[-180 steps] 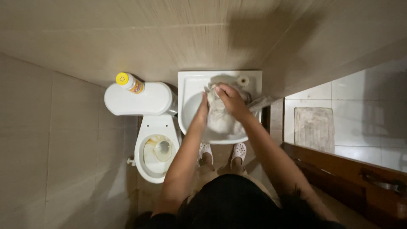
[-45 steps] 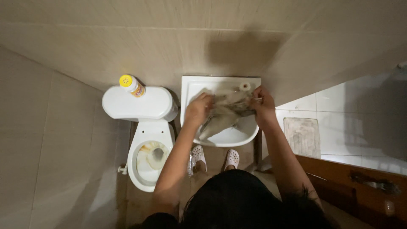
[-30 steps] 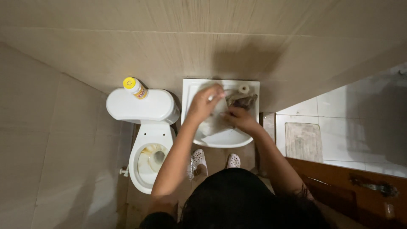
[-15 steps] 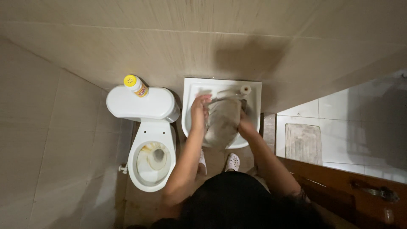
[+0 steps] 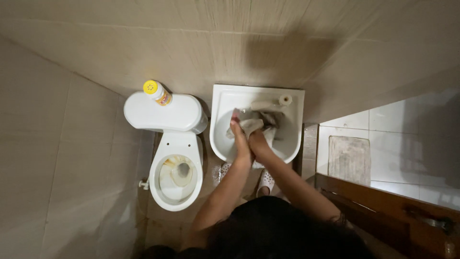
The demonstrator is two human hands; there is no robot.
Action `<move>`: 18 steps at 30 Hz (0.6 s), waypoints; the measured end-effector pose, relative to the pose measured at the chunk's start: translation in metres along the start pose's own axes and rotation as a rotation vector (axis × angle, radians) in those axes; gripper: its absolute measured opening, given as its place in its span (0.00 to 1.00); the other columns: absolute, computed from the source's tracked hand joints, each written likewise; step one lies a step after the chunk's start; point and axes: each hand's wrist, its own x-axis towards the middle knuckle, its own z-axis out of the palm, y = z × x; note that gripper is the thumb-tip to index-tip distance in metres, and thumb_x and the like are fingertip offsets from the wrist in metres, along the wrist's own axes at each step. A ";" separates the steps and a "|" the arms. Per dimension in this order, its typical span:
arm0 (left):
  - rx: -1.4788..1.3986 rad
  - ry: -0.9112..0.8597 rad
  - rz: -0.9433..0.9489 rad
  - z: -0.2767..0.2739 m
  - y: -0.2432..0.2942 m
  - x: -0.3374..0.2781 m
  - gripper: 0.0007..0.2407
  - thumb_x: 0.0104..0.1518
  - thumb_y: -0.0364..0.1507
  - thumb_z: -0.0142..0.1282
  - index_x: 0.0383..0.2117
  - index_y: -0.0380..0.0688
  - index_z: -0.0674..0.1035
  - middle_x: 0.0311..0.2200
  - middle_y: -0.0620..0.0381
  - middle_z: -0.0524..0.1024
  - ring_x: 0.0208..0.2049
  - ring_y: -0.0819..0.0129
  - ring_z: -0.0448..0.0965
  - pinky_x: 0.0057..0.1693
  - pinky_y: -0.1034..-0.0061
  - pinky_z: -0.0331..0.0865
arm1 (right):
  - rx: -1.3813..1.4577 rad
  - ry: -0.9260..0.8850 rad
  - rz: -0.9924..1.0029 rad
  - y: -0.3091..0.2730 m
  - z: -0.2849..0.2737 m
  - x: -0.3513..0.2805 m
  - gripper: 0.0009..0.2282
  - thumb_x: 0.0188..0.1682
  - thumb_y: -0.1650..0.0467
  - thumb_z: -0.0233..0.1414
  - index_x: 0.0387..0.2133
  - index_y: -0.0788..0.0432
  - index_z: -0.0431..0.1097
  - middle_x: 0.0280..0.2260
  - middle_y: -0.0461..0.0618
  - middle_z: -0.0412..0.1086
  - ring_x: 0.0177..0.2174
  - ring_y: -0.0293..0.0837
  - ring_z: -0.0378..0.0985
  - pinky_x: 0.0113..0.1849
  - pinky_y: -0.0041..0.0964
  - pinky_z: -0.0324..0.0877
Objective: The person washes a piece of cloth by hand in a bathroom sink. They wet the cloth, apply soap from a bar, and scrub it thoroughly before rinsing it under running water.
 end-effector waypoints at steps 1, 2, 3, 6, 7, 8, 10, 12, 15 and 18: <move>0.104 0.023 0.067 0.002 -0.005 -0.001 0.19 0.72 0.36 0.34 0.53 0.43 0.79 0.57 0.49 0.75 0.63 0.55 0.65 0.65 0.59 0.49 | 0.483 0.045 -0.023 0.015 0.021 0.021 0.24 0.53 0.69 0.44 0.63 0.67 0.58 0.64 0.60 0.59 0.64 0.51 0.59 0.64 0.48 0.52; 0.207 0.046 0.134 0.005 -0.010 -0.002 0.17 0.72 0.35 0.35 0.53 0.43 0.80 0.57 0.49 0.75 0.63 0.56 0.65 0.65 0.60 0.49 | 0.966 0.091 -0.046 0.030 0.042 0.042 0.28 0.47 0.61 0.58 0.62 0.56 0.64 0.60 0.55 0.66 0.59 0.52 0.68 0.57 0.52 0.64; 0.212 0.042 0.133 0.005 -0.015 0.001 0.17 0.72 0.35 0.35 0.53 0.43 0.80 0.57 0.49 0.75 0.63 0.56 0.65 0.65 0.60 0.49 | 0.971 0.089 -0.042 0.053 0.060 0.073 0.28 0.47 0.61 0.58 0.62 0.56 0.64 0.60 0.55 0.66 0.59 0.52 0.68 0.57 0.52 0.64; 0.413 0.091 0.266 -0.006 -0.008 0.013 0.15 0.73 0.31 0.36 0.51 0.43 0.81 0.56 0.50 0.76 0.62 0.58 0.66 0.63 0.62 0.49 | 0.547 0.137 -0.170 0.092 0.069 0.118 0.12 0.52 0.63 0.51 0.45 0.52 0.74 0.44 0.51 0.77 0.46 0.50 0.80 0.45 0.49 0.74; 0.195 -0.146 0.112 -0.018 0.008 0.018 0.19 0.68 0.43 0.40 0.55 0.51 0.79 0.57 0.56 0.76 0.63 0.60 0.68 0.64 0.65 0.57 | 0.619 0.102 -0.230 0.086 0.042 0.099 0.17 0.49 0.59 0.55 0.49 0.48 0.74 0.48 0.46 0.75 0.50 0.47 0.77 0.49 0.47 0.71; -0.026 -0.378 -0.045 -0.030 0.024 0.024 0.25 0.64 0.56 0.45 0.60 0.58 0.77 0.59 0.61 0.75 0.63 0.61 0.70 0.66 0.67 0.65 | 0.691 0.066 -0.291 0.080 0.015 0.080 0.23 0.46 0.55 0.60 0.54 0.44 0.74 0.53 0.41 0.73 0.54 0.44 0.74 0.53 0.44 0.69; 0.075 -0.459 -0.030 -0.032 0.017 0.041 0.25 0.64 0.57 0.44 0.53 0.56 0.80 0.49 0.57 0.79 0.54 0.59 0.76 0.58 0.64 0.70 | 0.828 0.020 -0.274 0.080 -0.010 0.055 0.22 0.48 0.60 0.56 0.56 0.51 0.72 0.53 0.49 0.73 0.52 0.51 0.74 0.52 0.50 0.69; 0.183 -0.539 -0.019 -0.044 0.028 0.047 0.26 0.65 0.58 0.42 0.46 0.53 0.83 0.39 0.54 0.83 0.45 0.56 0.82 0.49 0.61 0.74 | 0.972 -0.030 -0.256 0.067 -0.039 0.026 0.21 0.51 0.65 0.52 0.58 0.58 0.71 0.52 0.58 0.72 0.50 0.57 0.74 0.51 0.56 0.69; 0.317 -0.497 -0.061 -0.052 0.035 0.051 0.17 0.65 0.51 0.47 0.43 0.61 0.86 0.40 0.62 0.84 0.49 0.62 0.82 0.53 0.71 0.74 | 1.444 -0.113 0.237 0.064 -0.066 0.014 0.32 0.50 0.58 0.51 0.69 0.53 0.54 0.66 0.58 0.55 0.64 0.59 0.57 0.58 0.59 0.59; 0.078 -0.433 -0.118 -0.049 0.029 0.048 0.19 0.65 0.55 0.48 0.33 0.61 0.84 0.27 0.70 0.78 0.32 0.75 0.77 0.41 0.76 0.67 | 1.470 -0.170 0.132 0.092 -0.027 0.055 0.32 0.52 0.62 0.55 0.70 0.53 0.51 0.67 0.61 0.54 0.64 0.61 0.58 0.58 0.62 0.60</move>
